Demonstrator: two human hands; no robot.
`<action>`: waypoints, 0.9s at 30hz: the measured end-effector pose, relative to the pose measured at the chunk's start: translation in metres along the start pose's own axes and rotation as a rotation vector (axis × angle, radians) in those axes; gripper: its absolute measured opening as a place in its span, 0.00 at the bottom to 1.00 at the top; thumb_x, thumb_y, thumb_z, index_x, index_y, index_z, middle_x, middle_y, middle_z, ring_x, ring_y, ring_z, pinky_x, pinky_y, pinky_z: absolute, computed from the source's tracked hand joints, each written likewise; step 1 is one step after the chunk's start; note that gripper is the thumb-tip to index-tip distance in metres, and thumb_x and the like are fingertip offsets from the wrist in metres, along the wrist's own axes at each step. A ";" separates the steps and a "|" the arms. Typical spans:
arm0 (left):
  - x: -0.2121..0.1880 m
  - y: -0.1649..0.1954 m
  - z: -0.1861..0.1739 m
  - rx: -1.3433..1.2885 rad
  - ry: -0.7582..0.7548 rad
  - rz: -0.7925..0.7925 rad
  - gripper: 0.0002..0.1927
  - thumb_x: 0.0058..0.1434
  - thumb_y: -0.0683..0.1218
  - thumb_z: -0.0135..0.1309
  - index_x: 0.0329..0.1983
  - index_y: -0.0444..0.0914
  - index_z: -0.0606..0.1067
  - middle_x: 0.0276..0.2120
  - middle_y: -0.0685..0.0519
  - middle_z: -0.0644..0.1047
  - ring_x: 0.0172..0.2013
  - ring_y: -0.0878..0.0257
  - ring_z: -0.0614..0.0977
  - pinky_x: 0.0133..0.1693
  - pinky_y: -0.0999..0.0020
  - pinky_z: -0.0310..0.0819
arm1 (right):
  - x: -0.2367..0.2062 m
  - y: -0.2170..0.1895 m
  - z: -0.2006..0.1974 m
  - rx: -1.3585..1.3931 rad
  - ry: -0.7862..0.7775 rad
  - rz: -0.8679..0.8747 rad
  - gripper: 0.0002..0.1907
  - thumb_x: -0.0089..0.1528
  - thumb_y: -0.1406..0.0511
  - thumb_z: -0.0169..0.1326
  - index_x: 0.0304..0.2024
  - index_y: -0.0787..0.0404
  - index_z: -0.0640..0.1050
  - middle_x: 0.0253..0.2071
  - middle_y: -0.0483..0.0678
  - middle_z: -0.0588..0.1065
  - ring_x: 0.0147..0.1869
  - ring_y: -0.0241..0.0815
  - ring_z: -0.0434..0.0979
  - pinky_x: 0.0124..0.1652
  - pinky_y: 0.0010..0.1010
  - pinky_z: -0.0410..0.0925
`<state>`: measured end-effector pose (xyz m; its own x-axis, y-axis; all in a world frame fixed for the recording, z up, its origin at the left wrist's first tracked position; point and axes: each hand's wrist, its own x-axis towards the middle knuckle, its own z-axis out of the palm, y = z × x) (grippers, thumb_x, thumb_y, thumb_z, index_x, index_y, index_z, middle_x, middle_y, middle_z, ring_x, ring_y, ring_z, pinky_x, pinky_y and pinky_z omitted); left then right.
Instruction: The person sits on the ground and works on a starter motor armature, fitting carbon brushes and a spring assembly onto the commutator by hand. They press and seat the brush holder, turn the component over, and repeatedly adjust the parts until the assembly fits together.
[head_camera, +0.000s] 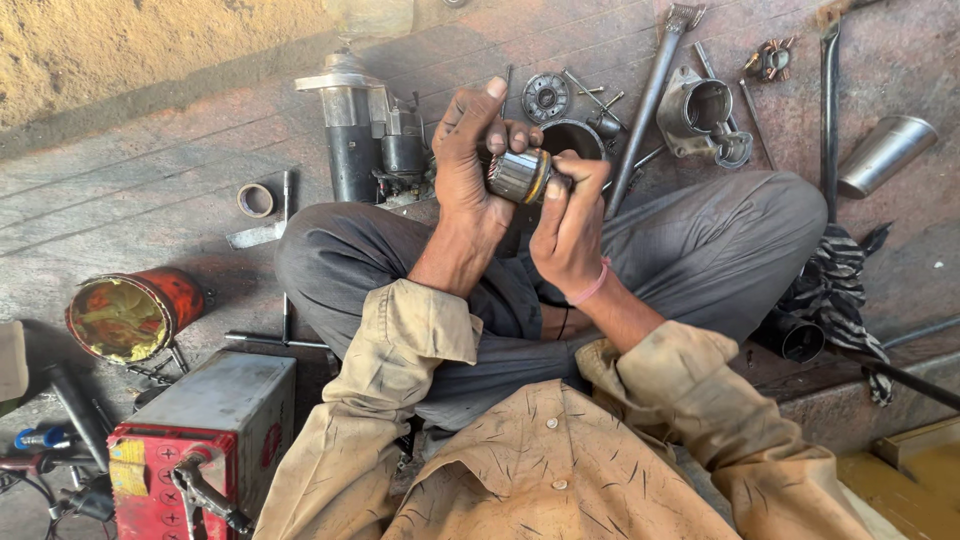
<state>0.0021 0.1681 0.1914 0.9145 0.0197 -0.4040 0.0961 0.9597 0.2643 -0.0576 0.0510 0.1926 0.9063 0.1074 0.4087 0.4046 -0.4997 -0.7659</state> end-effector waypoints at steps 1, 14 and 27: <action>0.001 0.000 -0.001 0.013 -0.001 0.011 0.15 0.62 0.40 0.62 0.24 0.42 0.69 0.16 0.58 0.65 0.22 0.63 0.73 0.35 0.60 0.77 | 0.000 0.003 0.002 -0.005 0.030 0.027 0.09 0.81 0.63 0.36 0.54 0.64 0.61 0.45 0.55 0.68 0.46 0.48 0.71 0.48 0.41 0.68; 0.001 0.000 -0.003 0.063 0.006 0.032 0.15 0.62 0.40 0.63 0.23 0.41 0.69 0.17 0.57 0.66 0.22 0.63 0.75 0.33 0.61 0.77 | 0.031 -0.006 -0.031 1.090 -0.177 1.250 0.11 0.73 0.57 0.45 0.40 0.56 0.68 0.32 0.40 0.64 0.28 0.28 0.61 0.25 0.23 0.56; 0.003 0.000 -0.003 0.068 0.101 -0.015 0.15 0.60 0.41 0.63 0.23 0.41 0.69 0.18 0.57 0.66 0.23 0.63 0.75 0.32 0.61 0.78 | 0.030 -0.005 -0.030 1.073 -0.148 1.276 0.10 0.73 0.58 0.47 0.40 0.55 0.68 0.33 0.40 0.64 0.30 0.29 0.63 0.27 0.24 0.57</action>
<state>0.0032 0.1688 0.1872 0.8688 0.0374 -0.4938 0.1387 0.9388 0.3152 -0.0365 0.0316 0.2235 0.6754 0.2288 -0.7011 -0.7135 0.4430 -0.5428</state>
